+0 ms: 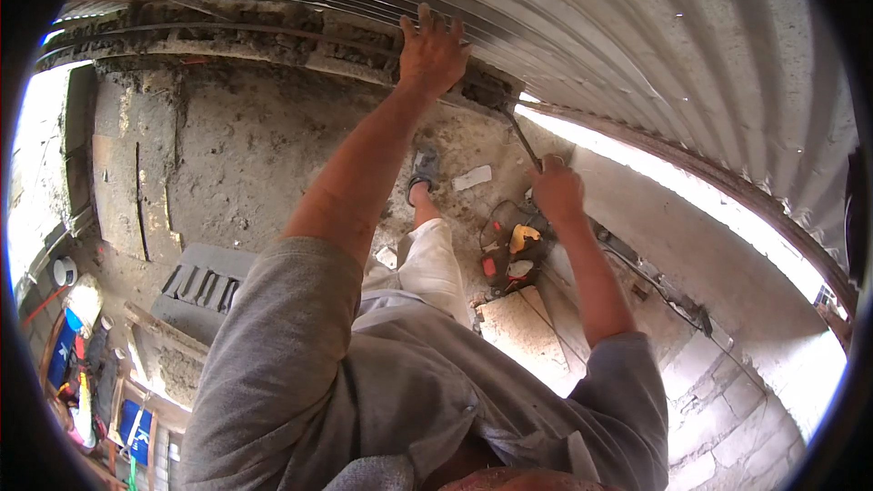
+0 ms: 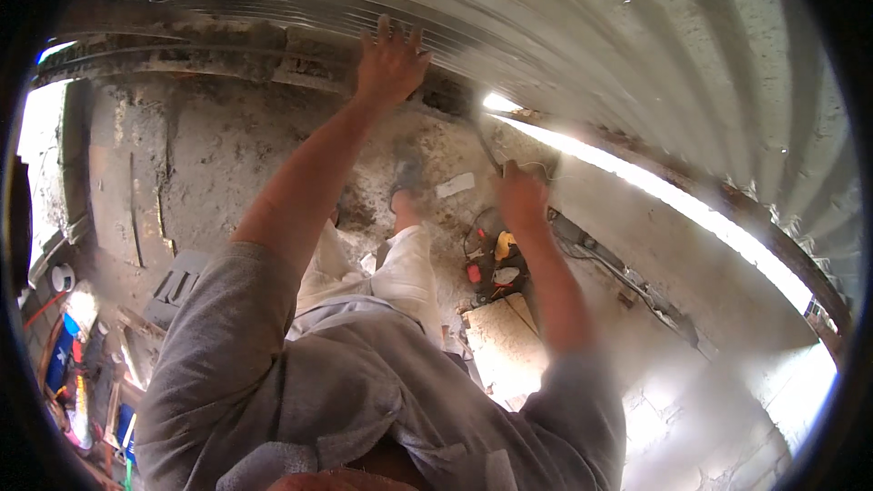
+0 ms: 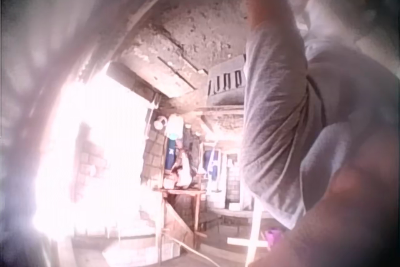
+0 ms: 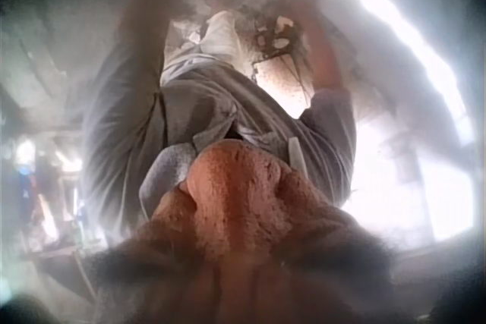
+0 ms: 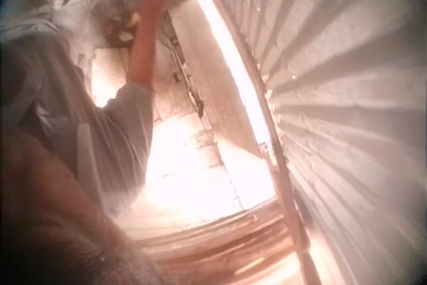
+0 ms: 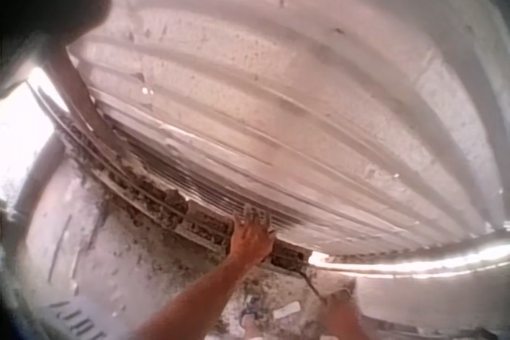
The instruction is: The recorder is seen tying rebar or metal structure to a corrugated roof element using wire and a tool.
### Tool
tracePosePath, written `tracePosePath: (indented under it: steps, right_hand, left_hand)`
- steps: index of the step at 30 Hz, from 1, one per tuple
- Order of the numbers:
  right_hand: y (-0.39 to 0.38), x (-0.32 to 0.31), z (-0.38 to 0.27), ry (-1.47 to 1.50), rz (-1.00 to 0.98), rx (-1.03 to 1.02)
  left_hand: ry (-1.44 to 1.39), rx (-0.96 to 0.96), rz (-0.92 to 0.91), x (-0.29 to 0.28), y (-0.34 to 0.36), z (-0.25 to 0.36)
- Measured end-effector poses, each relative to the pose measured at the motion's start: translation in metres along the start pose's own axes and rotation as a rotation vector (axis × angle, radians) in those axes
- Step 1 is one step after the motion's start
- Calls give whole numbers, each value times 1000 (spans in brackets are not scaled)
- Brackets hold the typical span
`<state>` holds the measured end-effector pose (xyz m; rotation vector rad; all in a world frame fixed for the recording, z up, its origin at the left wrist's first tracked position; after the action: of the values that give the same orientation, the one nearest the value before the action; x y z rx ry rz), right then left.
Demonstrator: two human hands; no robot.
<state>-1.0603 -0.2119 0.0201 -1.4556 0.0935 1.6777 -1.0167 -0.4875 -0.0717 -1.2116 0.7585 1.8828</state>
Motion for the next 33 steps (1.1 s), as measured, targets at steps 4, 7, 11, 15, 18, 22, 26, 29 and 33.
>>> tracePosePath:
  steps: [4,7,11,15,18,22,26,29,33]
  right_hand:
    - [-7,30,-13,333,26,-66]
    - [-6,53,-15,775,-197,130]
    - [-22,58,-40,1441,-620,396]
    - [-31,75,-72,1933,-678,371]
    - [-29,87,-108,2370,-731,82]
    - [-13,57,-161,3062,-584,-224]
    - [-10,34,-173,3371,-532,-489]
    - [-11,46,-174,3257,-446,-141]
    - [-16,45,-169,2799,-357,391]
  left_hand:
    - [-37,-23,-40,1,3,6]
    - [-42,-35,-64,4,0,4]
    - [-38,39,255,-8,-5,1]
    - [-71,-28,-29,0,-3,-1]
    - [-68,-14,-17,3,0,4]
    - [-19,-19,35,4,3,8]
    - [1,-32,41,5,2,7]
    - [32,-36,-51,5,1,7]
    - [12,-44,-34,5,-1,1]
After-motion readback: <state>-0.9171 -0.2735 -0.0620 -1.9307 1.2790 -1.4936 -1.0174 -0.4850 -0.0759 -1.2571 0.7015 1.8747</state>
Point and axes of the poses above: each hand's wrist, its own y-axis towards the middle knuckle, its own x-axis out of the palm, z = x × y, the point moved 6 cm from there along y, towards the middle knuckle, and after that the axes turned 6 degrees about -y, right-handed, at the moved point
